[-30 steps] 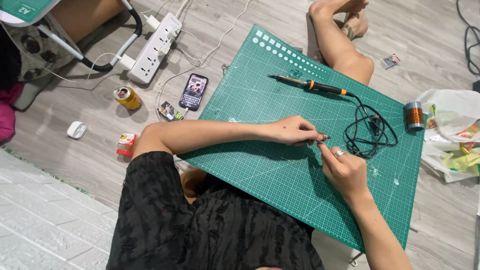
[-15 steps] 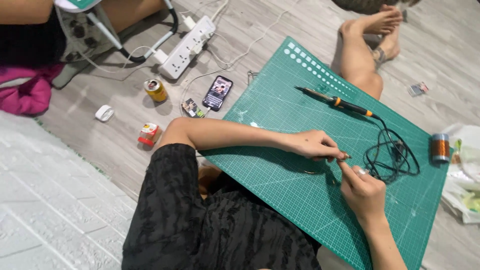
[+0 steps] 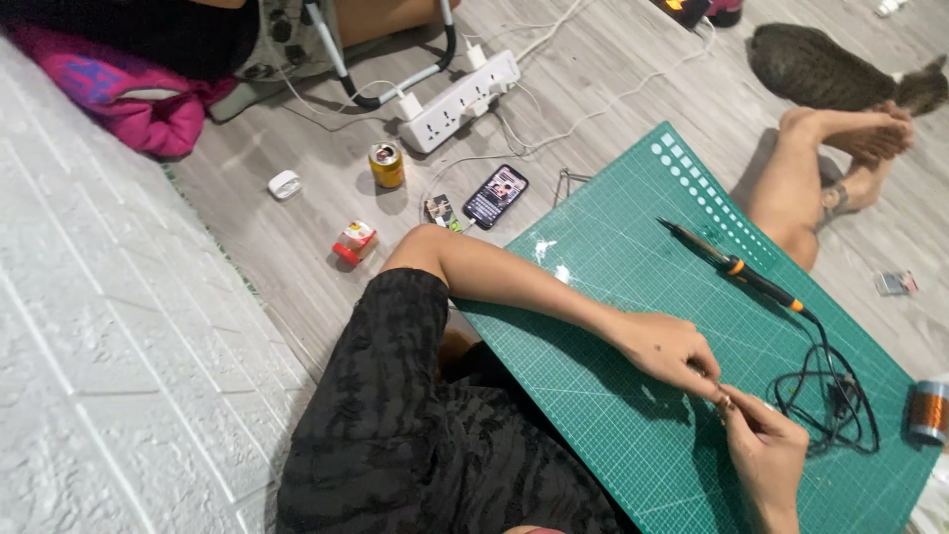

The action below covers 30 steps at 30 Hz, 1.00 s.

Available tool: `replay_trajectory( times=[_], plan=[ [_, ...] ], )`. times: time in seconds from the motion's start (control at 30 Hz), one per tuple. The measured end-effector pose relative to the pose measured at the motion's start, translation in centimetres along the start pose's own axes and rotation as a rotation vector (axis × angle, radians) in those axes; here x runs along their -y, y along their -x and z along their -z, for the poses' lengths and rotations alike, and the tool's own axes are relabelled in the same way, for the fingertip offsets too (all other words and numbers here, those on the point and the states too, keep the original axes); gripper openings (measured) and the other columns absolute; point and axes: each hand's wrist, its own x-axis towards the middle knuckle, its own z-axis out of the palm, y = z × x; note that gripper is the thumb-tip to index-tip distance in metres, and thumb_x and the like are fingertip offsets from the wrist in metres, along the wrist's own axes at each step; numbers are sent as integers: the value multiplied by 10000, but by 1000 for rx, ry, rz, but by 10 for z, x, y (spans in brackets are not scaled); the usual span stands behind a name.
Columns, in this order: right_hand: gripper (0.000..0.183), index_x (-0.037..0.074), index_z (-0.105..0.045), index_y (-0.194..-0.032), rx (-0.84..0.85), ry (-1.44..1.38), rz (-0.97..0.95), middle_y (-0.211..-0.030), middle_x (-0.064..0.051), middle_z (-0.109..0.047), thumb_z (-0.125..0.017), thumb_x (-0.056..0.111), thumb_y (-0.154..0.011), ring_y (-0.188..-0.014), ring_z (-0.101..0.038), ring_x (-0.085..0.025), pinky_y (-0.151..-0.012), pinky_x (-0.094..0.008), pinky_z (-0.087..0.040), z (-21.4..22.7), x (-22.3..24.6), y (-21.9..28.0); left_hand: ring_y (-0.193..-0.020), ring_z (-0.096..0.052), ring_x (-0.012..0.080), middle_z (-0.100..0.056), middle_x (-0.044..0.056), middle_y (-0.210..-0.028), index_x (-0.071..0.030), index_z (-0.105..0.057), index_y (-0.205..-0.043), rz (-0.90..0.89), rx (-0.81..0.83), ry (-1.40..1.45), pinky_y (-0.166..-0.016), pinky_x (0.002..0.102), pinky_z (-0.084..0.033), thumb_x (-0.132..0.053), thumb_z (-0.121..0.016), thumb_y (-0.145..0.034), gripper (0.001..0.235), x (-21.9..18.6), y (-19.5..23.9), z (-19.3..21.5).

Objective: A person sits on the floor and uses a soldering iron to work on small electronic components like coils on a cutting mat.

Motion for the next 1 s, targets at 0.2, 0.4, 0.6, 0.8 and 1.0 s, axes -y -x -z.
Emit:
replay_trajectory(
  times=[0.2,0.4,0.6,0.8,1.0],
  plan=[
    [184,-49,-618,-933,-59,109,45,-665,-108,-500,-560,-111,-770,-538,-391,-122,-463,-211,-306,-3,47,6,-404,-556,104,-610,-62,-493,-158,-619,-663,-175,-79,-211,-382,237,-428,-504,-419,-654,400,12,-5,-13],
    [174,-22,-655,-895,-176,364,329,-503,-50,-354,-675,-94,-738,-449,-251,-108,-411,-230,-199,-3,32,12,-470,-598,191,-632,-29,-553,-152,-540,-743,-270,-108,-311,-417,312,-451,-475,-437,-661,350,20,-6,-21],
    [159,29,-680,-864,-274,584,509,-585,-65,-459,-699,-80,-751,-464,-324,-164,-456,-283,-290,-7,25,18,-450,-569,176,-621,-26,-577,-156,-545,-776,-182,-146,-196,-421,299,-444,-422,-448,-695,294,8,3,-15],
    [164,-4,-657,-865,-222,488,431,-573,-60,-462,-653,-86,-723,-445,-323,-136,-414,-261,-271,-7,50,13,-508,-587,134,-640,-30,-649,-156,-598,-812,-48,-80,-174,-457,274,-438,-413,-480,-700,304,2,-1,-4],
    [152,-28,-649,-876,-212,401,350,-556,-59,-461,-620,-93,-742,-432,-311,-113,-394,-235,-246,-6,52,10,-491,-515,85,-606,-43,-641,-168,-618,-847,21,-38,-22,-443,230,-392,-463,-452,-709,365,10,-8,-2]
  ],
)
